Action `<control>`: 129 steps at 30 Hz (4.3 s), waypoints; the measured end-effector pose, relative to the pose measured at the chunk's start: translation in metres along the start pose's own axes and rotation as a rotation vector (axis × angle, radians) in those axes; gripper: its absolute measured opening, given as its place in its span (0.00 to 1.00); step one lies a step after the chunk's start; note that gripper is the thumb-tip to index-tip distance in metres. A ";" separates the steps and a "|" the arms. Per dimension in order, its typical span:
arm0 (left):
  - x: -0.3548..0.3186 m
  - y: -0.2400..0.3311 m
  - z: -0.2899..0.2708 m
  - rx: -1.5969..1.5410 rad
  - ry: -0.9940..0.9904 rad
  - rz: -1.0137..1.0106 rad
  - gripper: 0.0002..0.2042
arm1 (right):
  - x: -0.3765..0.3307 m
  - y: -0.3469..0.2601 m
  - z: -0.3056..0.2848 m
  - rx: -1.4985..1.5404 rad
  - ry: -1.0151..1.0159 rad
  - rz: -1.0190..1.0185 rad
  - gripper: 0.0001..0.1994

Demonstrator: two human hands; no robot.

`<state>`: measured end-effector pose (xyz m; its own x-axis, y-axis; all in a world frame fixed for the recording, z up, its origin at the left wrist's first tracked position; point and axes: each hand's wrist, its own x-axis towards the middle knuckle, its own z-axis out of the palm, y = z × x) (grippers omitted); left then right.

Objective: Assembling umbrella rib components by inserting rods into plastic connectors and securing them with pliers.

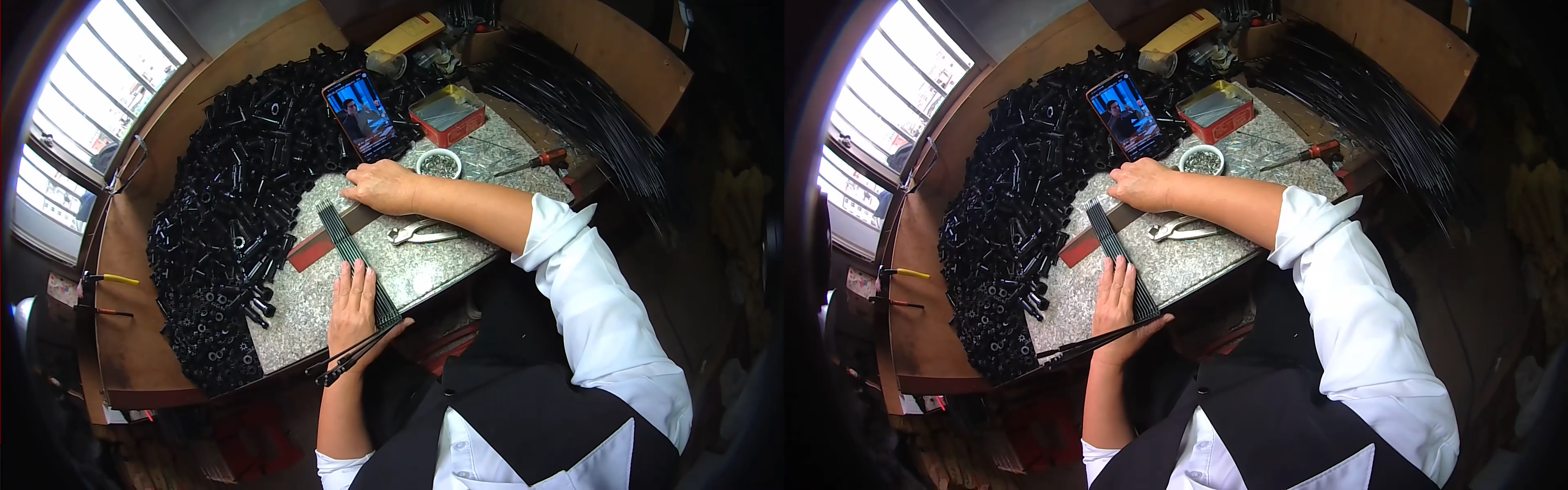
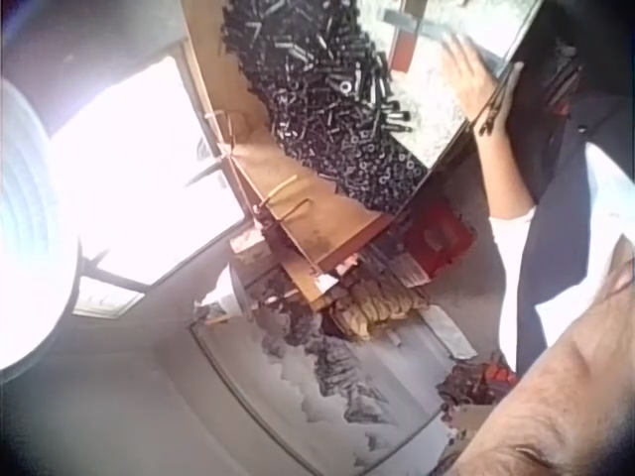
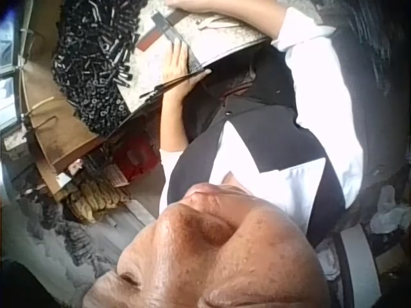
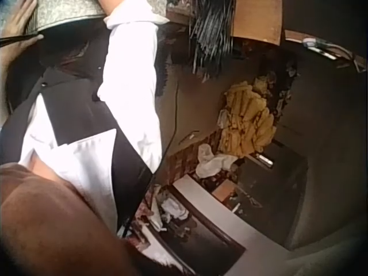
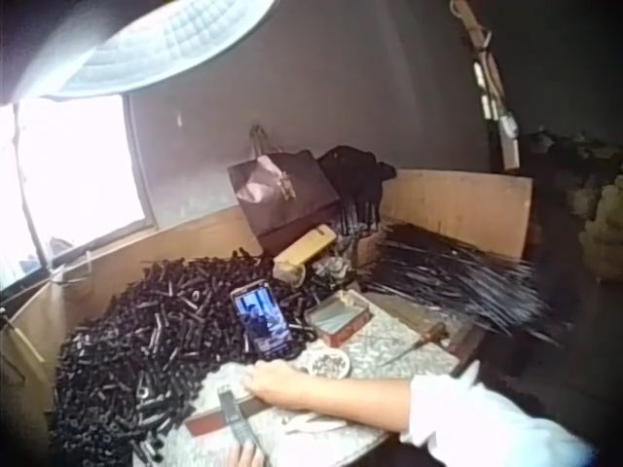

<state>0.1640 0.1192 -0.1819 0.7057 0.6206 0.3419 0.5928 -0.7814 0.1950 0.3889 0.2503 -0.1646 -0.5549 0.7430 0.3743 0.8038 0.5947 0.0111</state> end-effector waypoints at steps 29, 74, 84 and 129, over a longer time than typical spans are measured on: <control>0.000 0.000 -0.003 0.013 -0.068 -0.030 0.46 | 0.009 0.005 0.009 0.024 0.199 -0.069 0.04; -0.005 -0.003 -0.002 -0.012 0.011 -0.034 0.44 | -0.076 0.162 -0.061 -0.293 -0.174 0.512 0.09; -0.004 -0.003 -0.001 -0.004 0.012 -0.027 0.45 | -0.067 0.101 -0.068 -0.107 0.186 0.281 0.06; -0.003 -0.002 0.001 -0.001 0.053 0.002 0.43 | 0.006 -0.006 0.005 -0.078 0.051 0.061 0.08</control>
<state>0.1612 0.1184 -0.1844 0.6853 0.6150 0.3901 0.5913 -0.7825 0.1949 0.3795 0.2527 -0.1671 -0.4945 0.7595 0.4228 0.8511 0.5219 0.0579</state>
